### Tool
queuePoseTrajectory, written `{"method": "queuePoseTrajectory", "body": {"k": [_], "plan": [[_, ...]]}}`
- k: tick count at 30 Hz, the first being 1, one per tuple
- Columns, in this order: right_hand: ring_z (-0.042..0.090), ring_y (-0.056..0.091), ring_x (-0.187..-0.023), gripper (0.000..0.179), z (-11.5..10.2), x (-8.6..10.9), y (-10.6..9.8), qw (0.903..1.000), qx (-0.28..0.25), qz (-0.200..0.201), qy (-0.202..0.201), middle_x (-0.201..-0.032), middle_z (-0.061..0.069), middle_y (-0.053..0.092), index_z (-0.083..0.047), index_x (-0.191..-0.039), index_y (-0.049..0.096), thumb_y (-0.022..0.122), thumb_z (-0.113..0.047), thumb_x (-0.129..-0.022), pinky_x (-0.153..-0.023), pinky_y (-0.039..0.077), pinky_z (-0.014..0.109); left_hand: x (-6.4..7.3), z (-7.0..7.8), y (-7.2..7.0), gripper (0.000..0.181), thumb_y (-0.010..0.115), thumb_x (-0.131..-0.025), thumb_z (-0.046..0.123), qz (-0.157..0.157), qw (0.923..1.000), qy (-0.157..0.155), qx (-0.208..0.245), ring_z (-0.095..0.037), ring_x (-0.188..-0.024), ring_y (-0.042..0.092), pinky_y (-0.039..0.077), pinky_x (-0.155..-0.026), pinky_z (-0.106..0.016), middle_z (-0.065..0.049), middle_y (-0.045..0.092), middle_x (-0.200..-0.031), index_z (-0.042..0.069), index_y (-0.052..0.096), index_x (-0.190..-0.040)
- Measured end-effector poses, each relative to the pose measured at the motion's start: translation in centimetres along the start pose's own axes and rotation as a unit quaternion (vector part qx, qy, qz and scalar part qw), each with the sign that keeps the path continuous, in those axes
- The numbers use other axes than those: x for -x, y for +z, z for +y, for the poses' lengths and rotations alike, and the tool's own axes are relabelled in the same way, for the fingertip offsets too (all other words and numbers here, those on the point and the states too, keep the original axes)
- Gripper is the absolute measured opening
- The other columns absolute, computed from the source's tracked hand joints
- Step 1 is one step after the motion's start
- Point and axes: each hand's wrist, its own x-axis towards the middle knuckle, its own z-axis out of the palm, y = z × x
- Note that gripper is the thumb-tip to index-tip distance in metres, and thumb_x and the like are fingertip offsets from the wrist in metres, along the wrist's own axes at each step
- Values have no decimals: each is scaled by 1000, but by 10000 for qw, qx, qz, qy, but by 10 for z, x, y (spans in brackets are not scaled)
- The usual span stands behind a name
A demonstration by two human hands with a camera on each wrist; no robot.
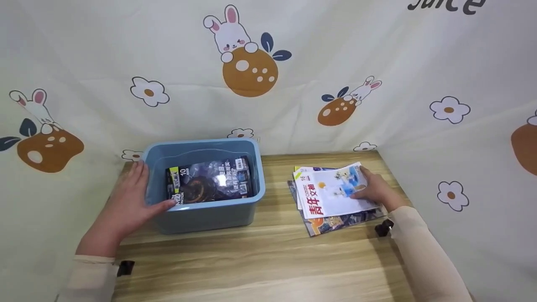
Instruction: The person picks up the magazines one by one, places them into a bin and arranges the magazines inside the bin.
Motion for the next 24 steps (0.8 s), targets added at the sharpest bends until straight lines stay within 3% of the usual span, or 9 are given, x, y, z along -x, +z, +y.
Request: {"method": "queuePoseTrajectory", "body": {"k": [4, 9, 11, 17, 24], "plan": [[75, 5, -154, 130, -6, 1, -1, 9998, 171, 85, 81, -165, 55, 13, 1, -175, 12, 99, -31, -84, -127, 16, 77, 0, -2, 1, 131, 71, -94, 77, 63, 10000, 22, -20, -53, -167, 3, 15, -127, -79, -35, 6, -180, -12, 13, -170], [76, 14, -152, 132, -11, 4, -2, 9993, 216, 83, 309, -165, 56, 0, 2, -175, 10, 99, -32, -84, -125, 21, 78, -1, -2, 1, 131, 71, -94, 78, 94, 9999, 45, -29, -53, -167, 3, 16, -127, -80, -35, 7, -179, -12, 14, -170], [73, 21, -152, 131, -12, 5, -2, 9990, 250, 72, 353, -166, 55, 4, 3, -175, 9, 99, -31, -85, -126, 23, 77, -1, -2, 2, 131, 71, -94, 78, 96, 9999, 62, -33, -53, -167, 3, 16, -127, -79, -35, 7, -179, -13, 14, -170], [68, 38, -147, 132, -20, 8, -2, 9983, 518, 231, 167, -161, 49, 35, 2, -175, 10, 100, -26, -82, -125, 29, 75, -1, -2, 2, 132, 72, -94, 78, 74, 10000, 41, -13, -53, -167, 3, 15, -127, -80, -34, 6, -180, -12, 13, -170], [72, 28, -150, 130, -30, 12, -5, 9971, 664, 294, 213, -166, 51, 20, -7, -178, 9, 98, -23, -84, -123, 28, 79, 0, -2, 2, 131, 73, -93, 76, 145, 9999, 59, -11, -52, -168, 4, 16, -126, -81, -34, 7, -180, -11, 13, -171]]}}
